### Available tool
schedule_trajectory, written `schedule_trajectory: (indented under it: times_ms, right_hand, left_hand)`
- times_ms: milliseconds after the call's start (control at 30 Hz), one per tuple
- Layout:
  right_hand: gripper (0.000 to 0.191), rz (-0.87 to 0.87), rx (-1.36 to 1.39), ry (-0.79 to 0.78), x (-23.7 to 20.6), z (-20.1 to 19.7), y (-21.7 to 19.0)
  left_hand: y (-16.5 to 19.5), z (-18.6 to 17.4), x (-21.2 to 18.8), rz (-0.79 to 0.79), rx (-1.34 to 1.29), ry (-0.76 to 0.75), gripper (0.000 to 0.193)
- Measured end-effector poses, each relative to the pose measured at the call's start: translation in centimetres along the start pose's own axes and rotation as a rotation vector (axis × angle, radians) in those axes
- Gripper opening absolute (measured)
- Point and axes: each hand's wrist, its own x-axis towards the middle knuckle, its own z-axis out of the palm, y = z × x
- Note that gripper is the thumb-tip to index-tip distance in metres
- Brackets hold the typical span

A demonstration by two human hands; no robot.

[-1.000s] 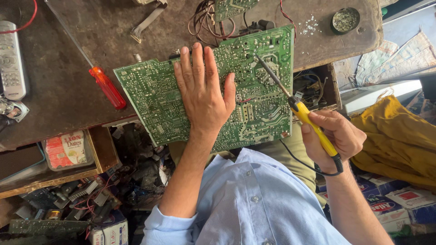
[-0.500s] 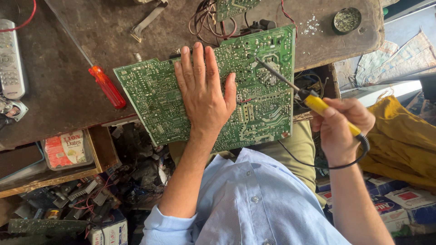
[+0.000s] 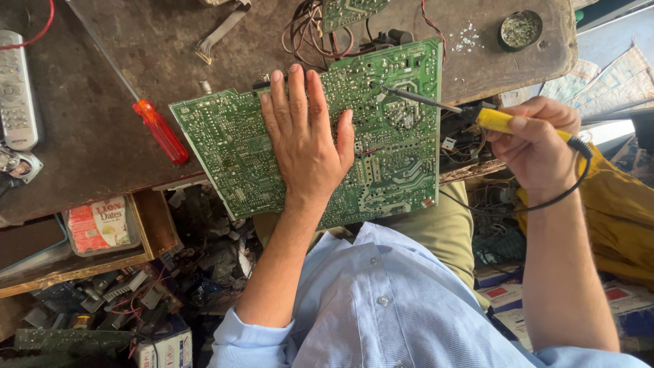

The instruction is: The person uses a soldering iron to apply heat to multiple points on a green circuit board. They hold the board steady with one hand while moving the soldering iron across various solder joints and components.

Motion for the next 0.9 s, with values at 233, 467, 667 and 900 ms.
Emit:
schedule_trajectory:
  times_ms: [233, 467, 667, 900]
  right_hand:
    - [0.011, -0.016, -0.083, -0.042, 1.1, -0.4, -1.1]
    - [0.014, -0.043, -0.127, 0.013, -0.1, -0.4, -0.2]
    - [0.011, -0.108, -0.104, 0.202, -4.6, 2.4, 3.0]
    - [0.009, -0.235, -0.223, 0.274, -8.9, 6.4, 5.6]
  left_hand:
    - [0.0, 0.0, 0.0, -0.001, 0.008, -0.009, 0.065]
    - [0.0, 0.1, -0.1, -0.004, 0.003, -0.005, 0.066]
    - [-0.1, 0.3, 0.0, 0.008, 0.007, 0.012, 0.066]
    - [-0.1, 0.0, -0.1, 0.003, -0.009, 0.005, 0.065]
